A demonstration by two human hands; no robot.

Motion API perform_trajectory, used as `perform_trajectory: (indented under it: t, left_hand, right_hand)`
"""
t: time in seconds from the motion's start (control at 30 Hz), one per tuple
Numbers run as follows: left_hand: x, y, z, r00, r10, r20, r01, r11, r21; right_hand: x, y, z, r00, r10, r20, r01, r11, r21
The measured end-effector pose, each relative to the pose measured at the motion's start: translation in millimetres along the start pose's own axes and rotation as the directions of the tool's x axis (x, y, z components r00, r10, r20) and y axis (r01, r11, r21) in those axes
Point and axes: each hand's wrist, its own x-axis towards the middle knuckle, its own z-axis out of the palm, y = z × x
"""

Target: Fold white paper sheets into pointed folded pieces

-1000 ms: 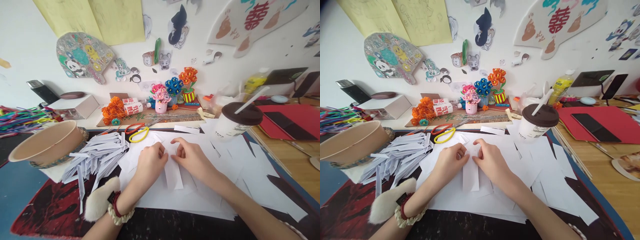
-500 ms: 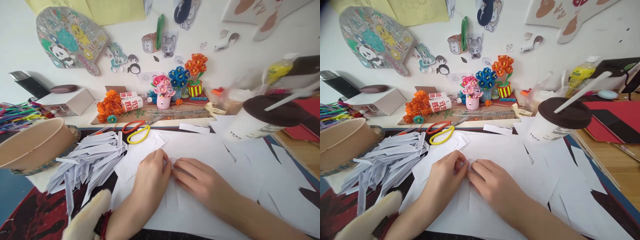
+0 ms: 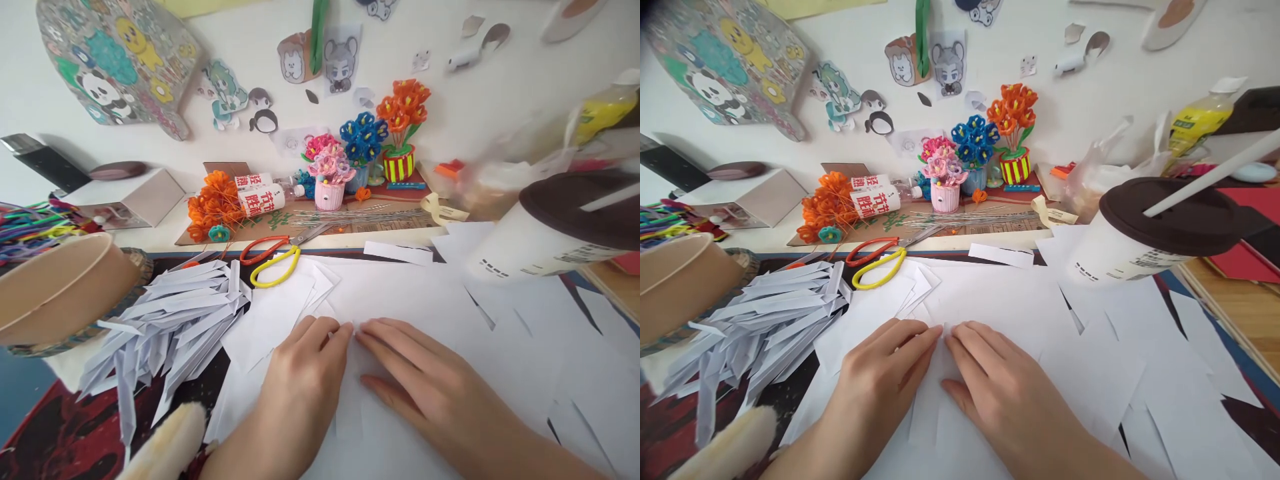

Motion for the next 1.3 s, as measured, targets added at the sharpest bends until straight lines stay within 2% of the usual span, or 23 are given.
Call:
perform_trajectory:
  t: [0.23,0.47,0.8,1.3]
  left_hand:
    - [-4.5,-3.6,0.8,0.999,0.048,0.02,-0.049,0.997,0.053]
    - [-7.6,-6.7,-0.2,0.993,0.05,0.105,-0.056,0.997,0.058]
    - [-6.7,-6.0,-1.3,0.986,0.053,0.156,-0.065,0.995,0.073]
    - [-3.9,-2.1,-4.9,0.969,0.054,0.24,-0.077,0.993,0.089]
  right_hand:
    - [-2.1,3.2,1.0,1.0,0.006,-0.002,-0.007,0.997,-0.076]
    - [-1.1,3.4,-0.5,1.0,0.003,0.002,-0.003,0.996,-0.09]
    - [-1.4,5.4,1.4,0.992,0.065,0.107,-0.054,0.993,-0.105]
    - [4.7,9.1,-1.7,0.983,-0.011,0.182,0.045,0.982,-0.186]
